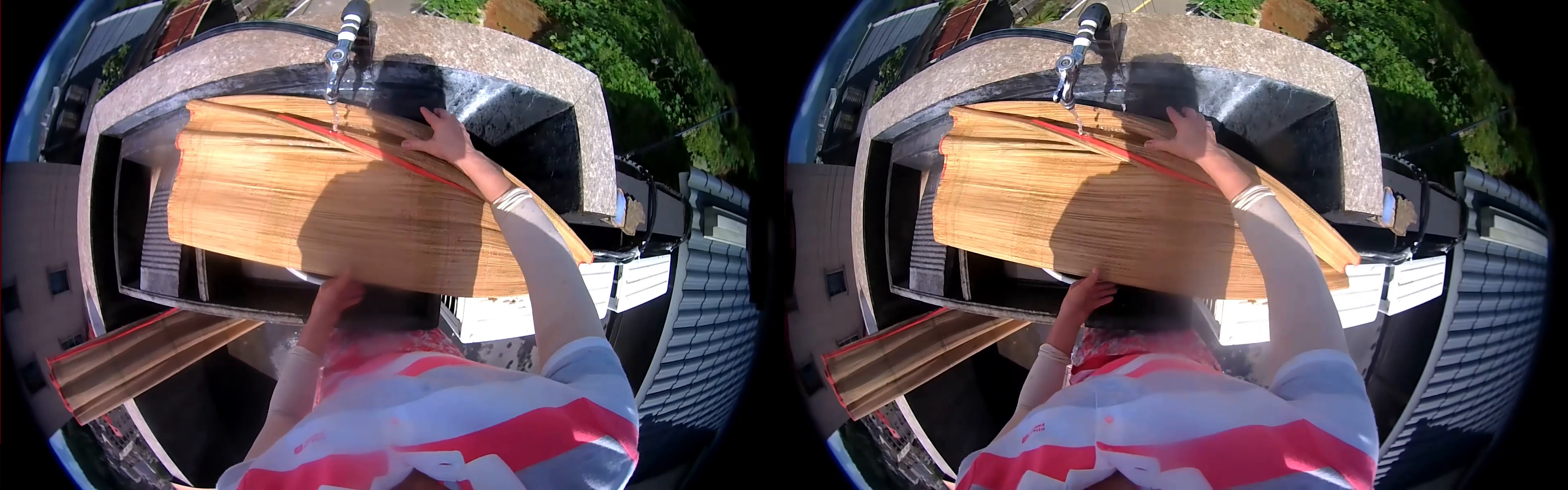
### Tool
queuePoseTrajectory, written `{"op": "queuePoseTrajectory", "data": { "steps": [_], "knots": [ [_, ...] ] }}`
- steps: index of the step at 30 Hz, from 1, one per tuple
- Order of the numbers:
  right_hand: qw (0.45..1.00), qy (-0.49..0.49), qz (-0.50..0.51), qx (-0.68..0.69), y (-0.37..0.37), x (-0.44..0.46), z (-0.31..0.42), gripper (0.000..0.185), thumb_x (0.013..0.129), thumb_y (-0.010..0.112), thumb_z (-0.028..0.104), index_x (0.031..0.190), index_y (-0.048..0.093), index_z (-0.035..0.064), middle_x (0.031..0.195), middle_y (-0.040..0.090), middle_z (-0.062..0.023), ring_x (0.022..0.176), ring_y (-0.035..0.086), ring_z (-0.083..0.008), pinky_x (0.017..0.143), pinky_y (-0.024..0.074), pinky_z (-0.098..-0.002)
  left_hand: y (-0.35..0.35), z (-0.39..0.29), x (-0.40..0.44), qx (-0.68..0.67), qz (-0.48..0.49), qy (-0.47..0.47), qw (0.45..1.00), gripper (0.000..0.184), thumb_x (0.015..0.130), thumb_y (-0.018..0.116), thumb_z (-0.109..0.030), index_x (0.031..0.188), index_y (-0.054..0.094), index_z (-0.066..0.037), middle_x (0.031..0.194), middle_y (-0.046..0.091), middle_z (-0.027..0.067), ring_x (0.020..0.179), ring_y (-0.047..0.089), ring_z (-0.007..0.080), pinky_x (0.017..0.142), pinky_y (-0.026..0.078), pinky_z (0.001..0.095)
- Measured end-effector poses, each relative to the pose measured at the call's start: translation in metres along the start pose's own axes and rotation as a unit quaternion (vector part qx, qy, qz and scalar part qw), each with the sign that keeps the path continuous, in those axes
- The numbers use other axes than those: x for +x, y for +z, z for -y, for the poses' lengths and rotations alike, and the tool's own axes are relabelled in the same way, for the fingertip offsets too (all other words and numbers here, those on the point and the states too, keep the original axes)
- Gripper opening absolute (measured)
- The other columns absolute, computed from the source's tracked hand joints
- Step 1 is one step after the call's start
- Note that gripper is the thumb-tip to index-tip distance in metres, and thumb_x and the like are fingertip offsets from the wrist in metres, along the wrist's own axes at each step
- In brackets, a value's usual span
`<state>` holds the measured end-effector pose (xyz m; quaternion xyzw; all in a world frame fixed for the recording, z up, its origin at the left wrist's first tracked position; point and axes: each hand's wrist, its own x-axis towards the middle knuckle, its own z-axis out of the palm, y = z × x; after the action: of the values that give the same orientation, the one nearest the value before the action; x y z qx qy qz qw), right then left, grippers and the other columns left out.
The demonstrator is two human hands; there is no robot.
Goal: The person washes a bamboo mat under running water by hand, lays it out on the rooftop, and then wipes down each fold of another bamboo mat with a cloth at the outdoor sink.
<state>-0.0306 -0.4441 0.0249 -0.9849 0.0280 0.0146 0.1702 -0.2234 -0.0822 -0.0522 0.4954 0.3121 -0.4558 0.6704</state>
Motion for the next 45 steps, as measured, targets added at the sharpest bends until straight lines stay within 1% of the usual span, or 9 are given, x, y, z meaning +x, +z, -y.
{"op": "queuePoseTrajectory", "data": {
  "steps": [4, 12, 22, 27, 28, 31, 34, 37, 45],
  "knots": [
    [0.988, 0.042, 0.127, -0.078, 0.013, -0.030, 0.000, 0.113, 0.052, 0.076, 0.065, 0.145, 0.031, 0.0177, 0.133, 0.043, -0.0257, 0.115, 0.049, -0.0394, 0.102, 0.0327, -0.0503, 0.019, 0.006, 0.018, -0.083, 0.025, 0.072, 0.994, 0.069, 0.086, 0.064, -0.046, 0.133, 0.037, -0.004, 0.131, 0.049, 0.0132, 0.121, 0.047, 0.0316, 0.099, 0.040, 0.0486],
    [0.976, -0.181, 0.107, -0.062, 0.042, -0.157, 0.061, 0.064, 0.070, 0.066, 0.020, 0.131, 0.050, 0.0118, 0.102, 0.058, -0.0075, 0.098, 0.053, -0.0270, 0.074, 0.0490, -0.0378, 0.054, -0.021, 0.021, -0.180, 0.164, 0.124, 0.962, 0.085, 0.081, 0.060, -0.058, 0.142, 0.028, -0.008, 0.140, 0.039, 0.0098, 0.128, 0.038, 0.0301, 0.105, 0.034, 0.0501],
    [0.986, -0.117, 0.116, 0.003, 0.012, -0.229, 0.071, 0.100, 0.059, 0.079, 0.047, 0.144, 0.032, 0.0240, 0.146, 0.022, -0.0231, 0.129, 0.028, -0.0423, 0.096, 0.0289, -0.0587, 0.065, -0.027, 0.021, -0.182, 0.023, 0.132, 0.974, 0.059, 0.090, 0.061, -0.035, 0.135, 0.038, -0.005, 0.131, 0.049, 0.0138, 0.117, 0.051, 0.0289, 0.095, 0.046, 0.0455],
    [0.987, -0.079, 0.113, -0.084, 0.025, -0.268, 0.017, 0.117, 0.046, 0.082, 0.057, 0.146, 0.029, 0.0260, 0.152, 0.003, -0.0274, 0.140, 0.007, -0.0451, 0.097, 0.0185, -0.0706, 0.065, -0.058, -0.050, 0.155, 0.015, -0.022, 0.988, 0.049, 0.089, 0.063, -0.035, 0.123, 0.050, -0.002, 0.108, 0.063, 0.0135, 0.096, 0.064, 0.0250, 0.075, 0.053, 0.0357],
    [0.988, -0.072, 0.110, -0.081, 0.030, -0.269, 0.016, 0.119, 0.045, 0.081, 0.058, 0.146, 0.027, 0.0262, 0.151, 0.003, -0.0283, 0.140, 0.006, -0.0459, 0.097, 0.0176, -0.0714, 0.061, -0.070, -0.065, 0.268, 0.044, -0.064, 0.960, 0.047, 0.088, 0.064, -0.034, 0.119, 0.053, 0.000, 0.102, 0.066, 0.0134, 0.088, 0.067, 0.0237, 0.068, 0.055, 0.0326],
    [0.985, -0.082, 0.128, -0.080, 0.041, -0.273, 0.010, 0.124, 0.042, 0.081, 0.061, 0.147, 0.024, 0.0262, 0.150, 0.003, -0.0309, 0.139, 0.004, -0.0489, 0.097, 0.0164, -0.0728, 0.075, -0.148, -0.070, 0.317, -0.018, 0.272, 0.909, 0.028, 0.092, 0.061, -0.020, 0.112, 0.062, -0.001, 0.099, 0.069, 0.0121, 0.075, 0.067, 0.0150, 0.064, 0.053, 0.0249],
    [0.978, -0.098, 0.165, -0.082, 0.030, -0.268, 0.006, 0.128, 0.040, 0.081, 0.061, 0.148, 0.022, 0.0257, 0.149, 0.003, -0.0329, 0.138, 0.005, -0.0513, 0.097, 0.0164, -0.0737, 0.124, -0.281, -0.076, 0.470, -0.066, 0.651, 0.592, 0.029, 0.088, 0.063, -0.021, 0.110, 0.063, -0.002, 0.105, 0.065, 0.0119, 0.083, 0.065, 0.0193, 0.071, 0.052, 0.0286],
    [0.970, -0.097, 0.203, -0.090, 0.020, -0.266, 0.010, 0.128, 0.040, 0.082, 0.060, 0.148, 0.021, 0.0253, 0.149, 0.004, -0.0334, 0.137, 0.005, -0.0521, 0.096, 0.0170, -0.0743, 0.155, -0.341, -0.086, 0.588, 0.041, 0.734, 0.337, 0.030, 0.085, 0.065, -0.023, 0.107, 0.065, -0.003, 0.112, 0.061, 0.0116, 0.090, 0.063, 0.0237, 0.077, 0.052, 0.0324],
    [0.973, -0.085, 0.185, -0.108, 0.024, -0.264, 0.015, 0.125, 0.044, 0.082, 0.059, 0.148, 0.021, 0.0251, 0.149, 0.005, -0.0319, 0.138, 0.006, -0.0500, 0.098, 0.0172, -0.0731, 0.177, -0.365, -0.072, 0.695, -0.005, 0.667, 0.267, 0.033, 0.078, 0.066, -0.037, 0.091, 0.068, -0.008, 0.104, 0.057, 0.0087, 0.094, 0.058, 0.0296, 0.076, 0.050, 0.0384]
  ]
}}
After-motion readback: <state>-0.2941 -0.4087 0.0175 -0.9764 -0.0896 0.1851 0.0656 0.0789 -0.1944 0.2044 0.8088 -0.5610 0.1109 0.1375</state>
